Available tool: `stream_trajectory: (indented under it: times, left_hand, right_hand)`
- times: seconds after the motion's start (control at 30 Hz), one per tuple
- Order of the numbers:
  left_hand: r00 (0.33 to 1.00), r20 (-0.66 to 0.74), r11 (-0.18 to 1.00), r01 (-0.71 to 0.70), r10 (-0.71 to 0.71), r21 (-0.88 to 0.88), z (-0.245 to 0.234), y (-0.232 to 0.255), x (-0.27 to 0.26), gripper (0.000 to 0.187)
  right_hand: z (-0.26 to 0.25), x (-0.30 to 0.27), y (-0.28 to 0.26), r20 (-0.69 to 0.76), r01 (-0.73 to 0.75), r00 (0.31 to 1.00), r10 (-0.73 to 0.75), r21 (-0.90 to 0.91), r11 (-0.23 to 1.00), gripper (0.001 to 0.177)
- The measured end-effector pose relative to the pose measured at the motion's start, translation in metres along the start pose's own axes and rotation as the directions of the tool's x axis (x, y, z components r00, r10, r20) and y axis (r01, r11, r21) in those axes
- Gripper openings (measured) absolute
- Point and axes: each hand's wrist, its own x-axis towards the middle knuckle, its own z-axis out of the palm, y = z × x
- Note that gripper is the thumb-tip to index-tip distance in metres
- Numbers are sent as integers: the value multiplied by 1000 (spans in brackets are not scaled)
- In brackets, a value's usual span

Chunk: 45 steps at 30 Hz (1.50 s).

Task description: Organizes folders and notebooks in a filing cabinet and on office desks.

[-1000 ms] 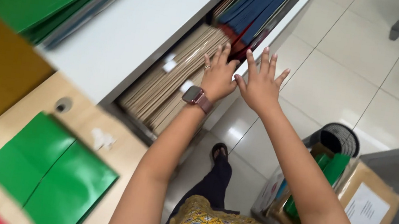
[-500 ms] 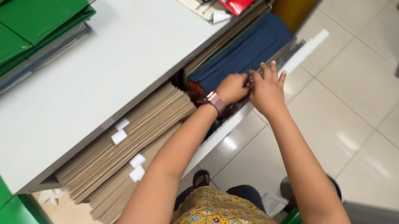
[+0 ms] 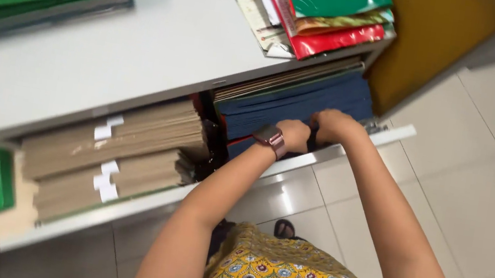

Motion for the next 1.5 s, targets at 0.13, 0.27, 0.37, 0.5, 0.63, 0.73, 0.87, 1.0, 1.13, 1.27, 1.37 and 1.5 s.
stream_trajectory:
  times: [0.13, 0.27, 0.37, 0.5, 0.63, 0.73, 0.87, 1.0, 1.13, 1.27, 1.37, 1.5]
  left_hand:
    - [979, -156, 991, 128, -131, -30, 16, 23, -1, 23]
    - [908, -354, 970, 244, -224, 12, 23, 32, -7, 18]
    - [886, -390, 952, 300, -252, 66, 3, 35, -15, 16]
    - [818, -553, 968, 239, -162, 71, 12, 27, -21, 16]
    - [832, -538, 955, 253, -133, 156, 16, 19, -23, 26]
    - [866, -455, 931, 318, -208, 179, 13, 16, -29, 26]
    - [813, -552, 924, 335, -184, 185, 3, 22, -30, 28]
    - [802, -561, 900, 379, -203, 216, 3, 20, -22, 32]
    - [803, -558, 903, 378, -210, 205, 11, 11, -15, 29]
    - [792, -581, 900, 375, -186, 223, -4, 25, -27, 36]
    - [797, -582, 889, 375, -163, 265, -6, 26, -28, 38]
    - [786, -604, 875, 379, -133, 300, -3, 26, -29, 34]
  right_hand:
    - [10, 24, 23, 154, 321, 940, -304, -98, 942, 49]
    - [5, 10, 11, 213, 233, 958, -191, -193, 953, 38]
    - [20, 29, 27, 81, 273, 962, -262, -228, 935, 30]
    - [33, 34, 31, -36, 305, 946, -323, -243, 921, 25]
    - [57, 55, 38, -101, 368, 907, -408, -275, 888, 20]
    - [66, 60, 39, -190, 403, 840, -508, -408, 819, 15]
    - [54, 48, 37, -330, 404, 765, -553, -422, 811, 36]
    - [50, 39, 38, -580, 332, 639, -505, -384, 861, 37]
    - [60, 54, 43, -551, 347, 660, -510, -378, 858, 41]
    - [63, 54, 43, -490, 351, 692, -530, -413, 840, 34]
    - [62, 56, 41, -517, 331, 654, -552, -461, 823, 35]
    - [61, 62, 42, -492, 364, 659, -569, -454, 813, 41]
